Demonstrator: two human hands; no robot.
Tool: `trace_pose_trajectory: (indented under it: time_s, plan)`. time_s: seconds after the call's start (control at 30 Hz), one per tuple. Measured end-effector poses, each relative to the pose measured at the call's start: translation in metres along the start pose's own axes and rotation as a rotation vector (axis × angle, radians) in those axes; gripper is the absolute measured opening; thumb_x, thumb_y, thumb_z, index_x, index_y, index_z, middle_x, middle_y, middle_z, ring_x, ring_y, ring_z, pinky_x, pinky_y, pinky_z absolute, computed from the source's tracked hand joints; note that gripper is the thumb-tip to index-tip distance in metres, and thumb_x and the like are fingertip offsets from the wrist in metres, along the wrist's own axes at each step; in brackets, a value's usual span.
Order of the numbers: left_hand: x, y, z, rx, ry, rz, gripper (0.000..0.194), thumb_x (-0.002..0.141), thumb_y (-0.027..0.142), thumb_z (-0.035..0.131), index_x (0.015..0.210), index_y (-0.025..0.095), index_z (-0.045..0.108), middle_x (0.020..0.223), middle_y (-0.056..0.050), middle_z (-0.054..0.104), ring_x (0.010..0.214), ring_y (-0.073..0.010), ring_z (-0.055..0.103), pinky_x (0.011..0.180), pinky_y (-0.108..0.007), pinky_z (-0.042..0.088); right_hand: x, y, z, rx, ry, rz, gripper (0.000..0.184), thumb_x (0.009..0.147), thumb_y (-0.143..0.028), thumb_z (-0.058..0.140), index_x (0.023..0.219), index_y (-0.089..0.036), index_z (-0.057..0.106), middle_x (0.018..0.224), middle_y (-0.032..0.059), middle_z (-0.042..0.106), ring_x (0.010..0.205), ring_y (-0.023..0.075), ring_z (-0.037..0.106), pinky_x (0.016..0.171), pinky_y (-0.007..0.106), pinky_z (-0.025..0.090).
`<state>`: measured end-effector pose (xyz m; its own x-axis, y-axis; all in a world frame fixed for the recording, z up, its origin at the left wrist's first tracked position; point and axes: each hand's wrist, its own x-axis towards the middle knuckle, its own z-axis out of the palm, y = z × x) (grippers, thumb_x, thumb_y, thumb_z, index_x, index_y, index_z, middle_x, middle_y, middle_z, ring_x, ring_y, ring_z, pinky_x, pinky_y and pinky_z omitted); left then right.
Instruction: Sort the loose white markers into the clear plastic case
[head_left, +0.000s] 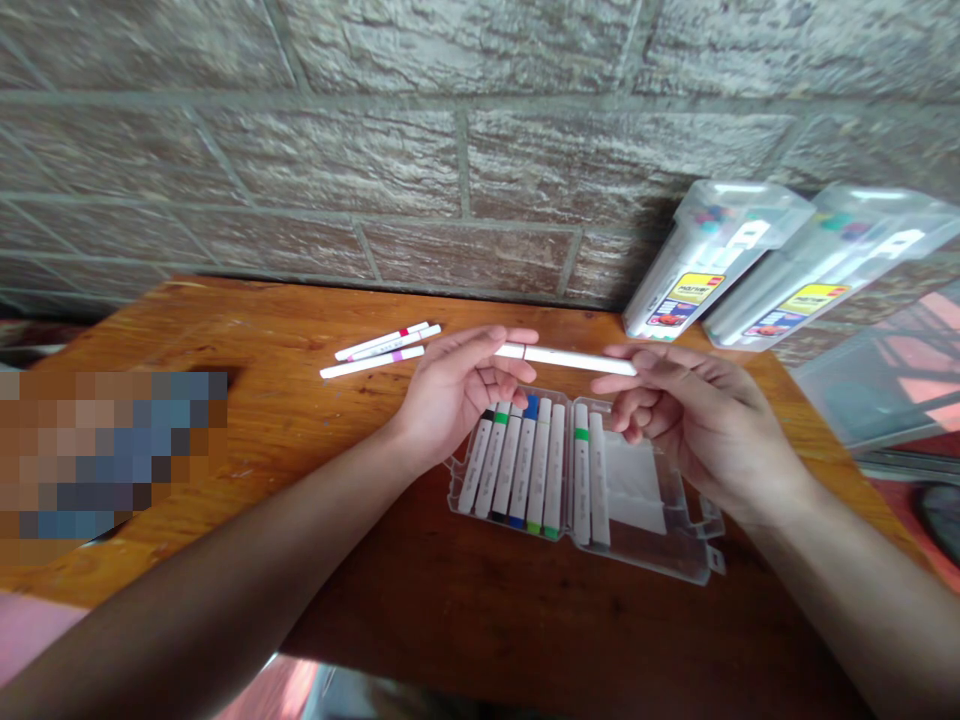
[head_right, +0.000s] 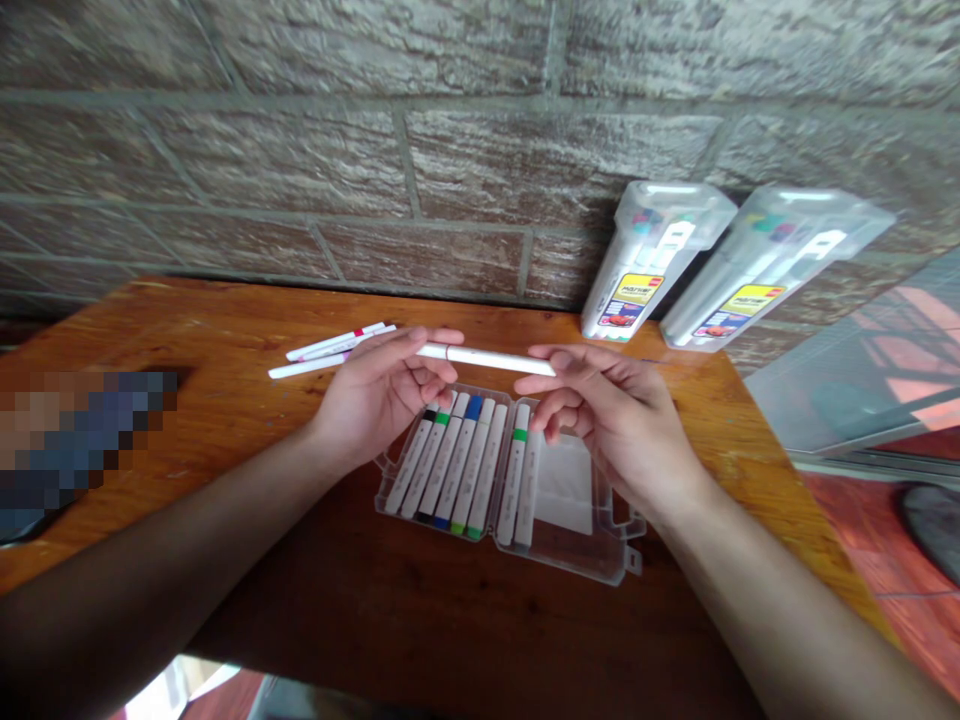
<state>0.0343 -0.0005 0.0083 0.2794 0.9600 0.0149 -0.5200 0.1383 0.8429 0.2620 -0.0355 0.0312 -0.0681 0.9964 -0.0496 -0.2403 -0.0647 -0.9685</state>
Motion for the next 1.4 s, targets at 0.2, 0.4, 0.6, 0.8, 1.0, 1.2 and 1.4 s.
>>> trace_pose_trajectory:
  time_s: [0.2, 0.4, 0.6, 0.8, 1.0, 1.2, 1.4]
  plan:
    - [-0.0036, -0.0025, 0.003, 0.093, -0.049, 0.049, 0.029, 0.086, 0.037, 0.083, 0.104, 0.014, 0.084, 0.078, -0.006, 0.08, 0.055, -0.0114, 0.065, 0.058, -0.025, 0.058, 0.0014, 0.0017, -0.0003, -0.018, 0.093, -0.042, 0.018, 0.084, -0.028, 0.087, 0.096, -0.017, 0.082, 0.081, 0.005, 0.083, 0.051, 0.0099, 0.069, 0.047, 0.017, 0.056]
    - [-0.0051, -0.0027, 0.0027, 0.1, -0.066, 0.047, 0.029, 0.086, 0.035, 0.083, 0.107, 0.016, 0.085, 0.084, -0.009, 0.083, 0.057, -0.012, 0.066, 0.059, -0.026, 0.057, 0.0022, 0.0013, 0.0001, -0.038, 0.154, -0.084, 0.016, 0.083, -0.028, 0.086, 0.094, -0.017, 0.082, 0.08, 0.0041, 0.081, 0.05, 0.0097, 0.066, 0.045, 0.018, 0.053]
    - [-0.0076, -0.0008, 0.001, 0.064, -0.159, 0.035, 0.03, 0.089, 0.032, 0.079, 0.114, 0.015, 0.084, 0.094, -0.013, 0.084, 0.06, -0.0129, 0.066, 0.063, -0.028, 0.059, 0.0036, 0.0007, -0.0027, -0.019, 0.168, -0.051, 0.015, 0.082, -0.027, 0.084, 0.093, -0.017, 0.082, 0.077, 0.0032, 0.079, 0.048, 0.0096, 0.064, 0.043, 0.019, 0.051]
    - [-0.0088, -0.0002, 0.0007, 0.065, -0.215, 0.026, 0.031, 0.09, 0.034, 0.08, 0.117, 0.017, 0.083, 0.098, -0.013, 0.084, 0.06, -0.0126, 0.065, 0.065, -0.03, 0.06, 0.005, 0.0005, -0.0038, -0.017, 0.188, -0.014, 0.011, 0.083, -0.026, 0.082, 0.092, -0.018, 0.082, 0.074, 0.0023, 0.077, 0.047, 0.009, 0.061, 0.041, 0.018, 0.05]
    - [-0.0085, -0.0014, 0.0001, 0.059, -0.243, 0.042, 0.028, 0.093, 0.033, 0.078, 0.118, 0.019, 0.083, 0.1, -0.012, 0.084, 0.061, -0.0111, 0.064, 0.066, -0.028, 0.06, 0.0045, -0.0004, -0.0022, 0.003, 0.193, 0.002, 0.011, 0.083, -0.026, 0.083, 0.091, -0.017, 0.082, 0.074, 0.0022, 0.077, 0.047, 0.0084, 0.061, 0.041, 0.017, 0.049]
    - [-0.009, 0.0, 0.002, 0.054, -0.237, 0.019, 0.031, 0.09, 0.037, 0.082, 0.115, 0.02, 0.084, 0.099, -0.011, 0.085, 0.057, -0.0095, 0.061, 0.063, -0.027, 0.059, 0.0047, 0.0, -0.0019, 0.019, 0.17, 0.026, 0.013, 0.082, -0.027, 0.084, 0.091, -0.018, 0.082, 0.071, 0.0019, 0.077, 0.046, 0.0082, 0.061, 0.039, 0.015, 0.048]
    - [-0.0089, -0.0006, 0.0023, 0.066, -0.231, 0.013, 0.031, 0.09, 0.038, 0.082, 0.115, 0.021, 0.084, 0.099, -0.01, 0.085, 0.057, -0.0093, 0.061, 0.063, -0.027, 0.059, 0.0048, 0.0006, -0.0032, 0.019, 0.162, 0.024, 0.018, 0.081, -0.03, 0.086, 0.093, -0.017, 0.081, 0.071, 0.002, 0.077, 0.046, 0.0081, 0.061, 0.039, 0.016, 0.048]
